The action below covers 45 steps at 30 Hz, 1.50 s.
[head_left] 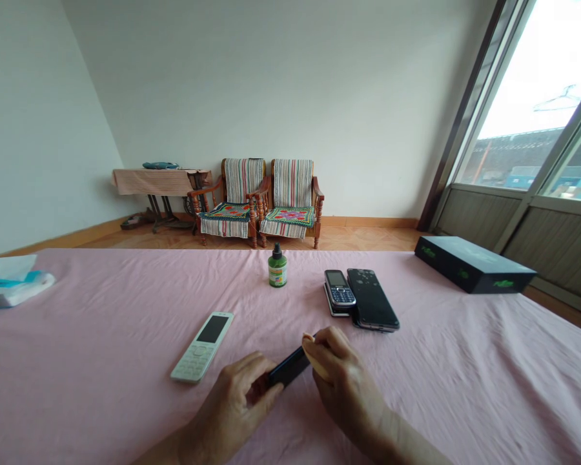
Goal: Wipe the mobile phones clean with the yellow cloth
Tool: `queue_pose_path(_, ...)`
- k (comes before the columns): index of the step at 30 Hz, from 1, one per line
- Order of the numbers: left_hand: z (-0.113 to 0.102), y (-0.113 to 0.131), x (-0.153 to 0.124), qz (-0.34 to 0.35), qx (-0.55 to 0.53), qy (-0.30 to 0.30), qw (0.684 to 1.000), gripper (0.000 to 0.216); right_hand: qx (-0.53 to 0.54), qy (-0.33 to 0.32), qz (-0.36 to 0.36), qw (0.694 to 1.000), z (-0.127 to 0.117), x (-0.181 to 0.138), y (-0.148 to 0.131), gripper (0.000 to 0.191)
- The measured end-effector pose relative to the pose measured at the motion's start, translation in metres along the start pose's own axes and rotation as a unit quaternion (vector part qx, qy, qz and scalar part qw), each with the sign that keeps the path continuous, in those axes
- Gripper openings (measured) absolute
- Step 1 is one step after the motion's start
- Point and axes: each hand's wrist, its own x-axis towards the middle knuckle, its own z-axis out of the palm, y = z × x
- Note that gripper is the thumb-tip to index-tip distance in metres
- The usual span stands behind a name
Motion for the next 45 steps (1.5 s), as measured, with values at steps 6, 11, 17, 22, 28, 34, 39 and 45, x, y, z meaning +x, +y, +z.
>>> queue_pose_path(6, -0.002, 0.000, 0.001, 0.012, 0.004, 0.006, 1.000, 0.010, 0.071, 0.083, 0.107, 0.988, 0.001, 0.004, 0.021, 0.024)
queue_pose_path(11, -0.002, 0.001, 0.001, 0.021, -0.001, 0.011, 1.000, 0.010, 0.042, 0.028, 0.187, 0.981, 0.007, 0.002, 0.037, 0.026)
queue_pose_path(17, -0.001, 0.001, 0.000, 0.003, -0.014, 0.012, 1.000, 0.008, 0.025, -0.002, 0.187, 0.982, 0.009, -0.004, 0.038, 0.025)
queue_pose_path(22, -0.002, 0.003, 0.003, -0.040, -0.048, 0.009, 0.998, 0.010, 0.029, -0.014, 0.192, 0.981, 0.006, -0.003, 0.036, 0.025)
queue_pose_path(28, -0.007, -0.001, 0.008, -0.127, -0.201, 0.001, 0.971, 0.027, 0.056, -0.002, 0.198, 0.979, 0.006, 0.000, 0.032, 0.023)
queue_pose_path(34, -0.010, -0.013, 0.013, -0.152, -0.326, -0.046, 0.932, 0.037, 0.225, 0.035, 0.285, 0.931, 0.001, 0.003, 0.032, 0.017)
queue_pose_path(39, -0.009, -0.014, 0.014, -0.161, -0.326, -0.041, 0.931, 0.038, 0.324, 0.062, 0.358, 0.873, -0.001, 0.006, 0.030, 0.028)
queue_pose_path(45, -0.007, -0.007, 0.014, -0.199, -0.392, -0.029, 0.898, 0.073, 0.419, 0.086, 0.391, 0.815, -0.004, 0.008, 0.024, 0.035)
